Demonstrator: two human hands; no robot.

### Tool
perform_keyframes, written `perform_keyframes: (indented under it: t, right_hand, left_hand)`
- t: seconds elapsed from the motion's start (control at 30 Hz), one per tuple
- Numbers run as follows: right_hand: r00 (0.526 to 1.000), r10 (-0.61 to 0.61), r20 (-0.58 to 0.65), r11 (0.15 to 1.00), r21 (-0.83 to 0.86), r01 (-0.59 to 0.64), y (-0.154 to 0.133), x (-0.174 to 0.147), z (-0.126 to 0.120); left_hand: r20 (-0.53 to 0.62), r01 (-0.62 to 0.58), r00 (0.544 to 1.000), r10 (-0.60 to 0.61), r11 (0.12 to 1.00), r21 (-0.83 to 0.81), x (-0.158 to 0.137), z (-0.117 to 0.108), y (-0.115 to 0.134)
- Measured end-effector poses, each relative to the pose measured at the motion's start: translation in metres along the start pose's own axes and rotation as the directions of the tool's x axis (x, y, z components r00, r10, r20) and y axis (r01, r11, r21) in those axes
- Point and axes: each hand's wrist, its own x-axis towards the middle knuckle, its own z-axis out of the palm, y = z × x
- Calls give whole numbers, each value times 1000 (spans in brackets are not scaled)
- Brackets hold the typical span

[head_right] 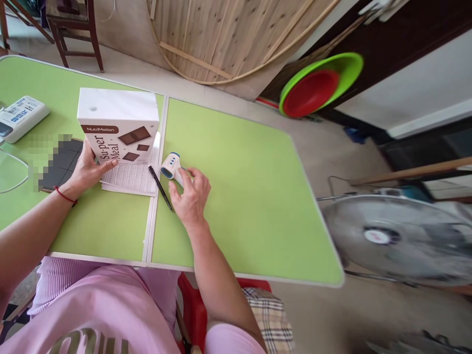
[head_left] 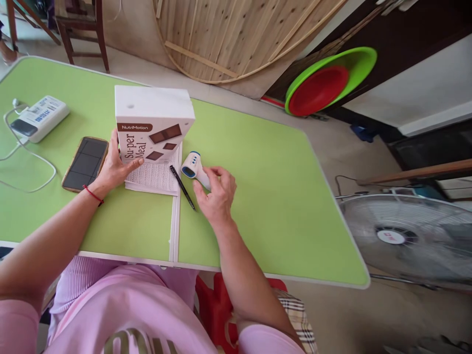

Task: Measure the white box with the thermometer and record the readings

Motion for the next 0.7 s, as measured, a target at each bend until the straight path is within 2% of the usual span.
perform_keyframes:
  t: [0.1, 0.2, 0.27, 0.33, 0.4, 0.47, 0.5, 0.57, 0.63, 0.7]
  right_hand:
    - [996, 32, 84, 992, -126, -22, 10, 0, 3]
    - [967, 77, 242, 989, -141, -43, 15, -1, 3]
    - [946, 163, 280, 984, -120, -134, 14, 0, 0]
    - [937, 255, 238, 965, -9, -261, 7, 2, -4]
    - [942, 303, 147, 914, 237, -331, -3, 4, -9]
    - [949, 302, 87, 797, 524, -301, -17, 4, -17]
    - [955, 280, 101, 716, 641, -278, -24, 3, -21]
    - [954, 219, 204, 515, 807, -291, -38, 1, -29]
    - [924, 164, 344, 352, 855, -381, -50, -4, -34]
    - [863, 118, 492, 273, 819, -504, -58, -8, -34]
  left_hand:
    - [-159, 147, 975, -157, 987, -72, -3, 4, -6]
    - [-145, 218, 960, -239, 965, -147, -4, 4, -3]
    - [-138, 269, 944, -301, 940, -210, -5, 2, 3]
    - [-139, 308, 925, -355, 911, -275, -6, -1, 13]
    - [-126, 340, 909, -398, 880, -331, -8, -6, 25]
    - [-90, 380, 894, -440, 847, -372, -9, -11, 37]
    - [-63, 399, 888, -456, 831, -389, -10, -13, 42]
    - [-9, 432, 882, -471, 815, -386, -12, -16, 50]
    - [28, 440, 886, -462, 822, -361, -13, -15, 54]
    - [15, 411, 900, -435, 838, -360, -14, -12, 53]
